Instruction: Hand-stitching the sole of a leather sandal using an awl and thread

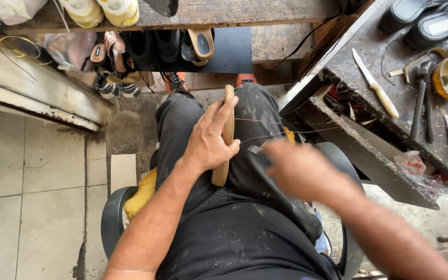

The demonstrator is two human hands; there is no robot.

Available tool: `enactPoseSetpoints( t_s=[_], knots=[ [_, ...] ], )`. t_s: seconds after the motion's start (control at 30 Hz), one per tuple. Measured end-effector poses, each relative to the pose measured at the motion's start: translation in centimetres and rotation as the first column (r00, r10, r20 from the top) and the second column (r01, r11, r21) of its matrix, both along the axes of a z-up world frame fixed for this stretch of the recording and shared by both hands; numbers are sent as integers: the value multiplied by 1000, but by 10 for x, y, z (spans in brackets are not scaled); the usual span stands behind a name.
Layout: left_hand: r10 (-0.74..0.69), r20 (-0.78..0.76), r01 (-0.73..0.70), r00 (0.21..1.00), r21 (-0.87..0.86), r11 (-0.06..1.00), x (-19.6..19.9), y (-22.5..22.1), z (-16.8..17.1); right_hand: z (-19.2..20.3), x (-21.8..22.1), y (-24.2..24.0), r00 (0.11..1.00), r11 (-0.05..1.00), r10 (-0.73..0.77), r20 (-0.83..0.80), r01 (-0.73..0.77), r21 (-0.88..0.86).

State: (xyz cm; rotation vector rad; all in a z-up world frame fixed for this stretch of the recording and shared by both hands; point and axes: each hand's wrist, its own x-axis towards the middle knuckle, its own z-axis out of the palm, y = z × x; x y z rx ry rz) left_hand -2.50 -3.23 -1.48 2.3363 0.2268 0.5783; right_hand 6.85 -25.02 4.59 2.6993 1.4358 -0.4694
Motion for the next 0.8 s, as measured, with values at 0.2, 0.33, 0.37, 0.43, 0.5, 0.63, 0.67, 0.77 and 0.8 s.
enactPoseSetpoints(
  t_s=[0.2,0.33,0.37,0.43,0.5,0.63,0.67,0.77,0.8],
  knots=[
    [-12,-39,2,999,-227,974,-17,5,3,-52,-26,6,997,867,40,-73,2,499],
    [12,-44,-21,999,-221,975,-19,-2,4,-66,14,21,414,172,-20,-910,898,405],
    [7,-40,-15,999,-218,976,-18,-1,5,-64,18,25,418,167,-20,-908,897,409],
    [5,-32,-11,999,-189,982,-18,-1,3,-63,25,32,151,99,121,-981,982,163],
    [-13,24,17,1000,-169,985,-18,0,4,-64,26,34,189,67,165,-968,977,202],
    [34,239,-60,970,100,993,-15,-3,16,-70,33,35,270,22,321,-908,956,292],
    [37,240,-63,970,100,993,-8,-7,21,-66,34,37,271,25,322,-907,956,294],
    [-43,355,2,934,115,993,12,-16,32,-51,36,44,256,38,420,-871,954,299],
    [-40,347,-15,937,155,988,18,-17,32,-46,37,48,281,44,434,-856,942,332]
  ],
)
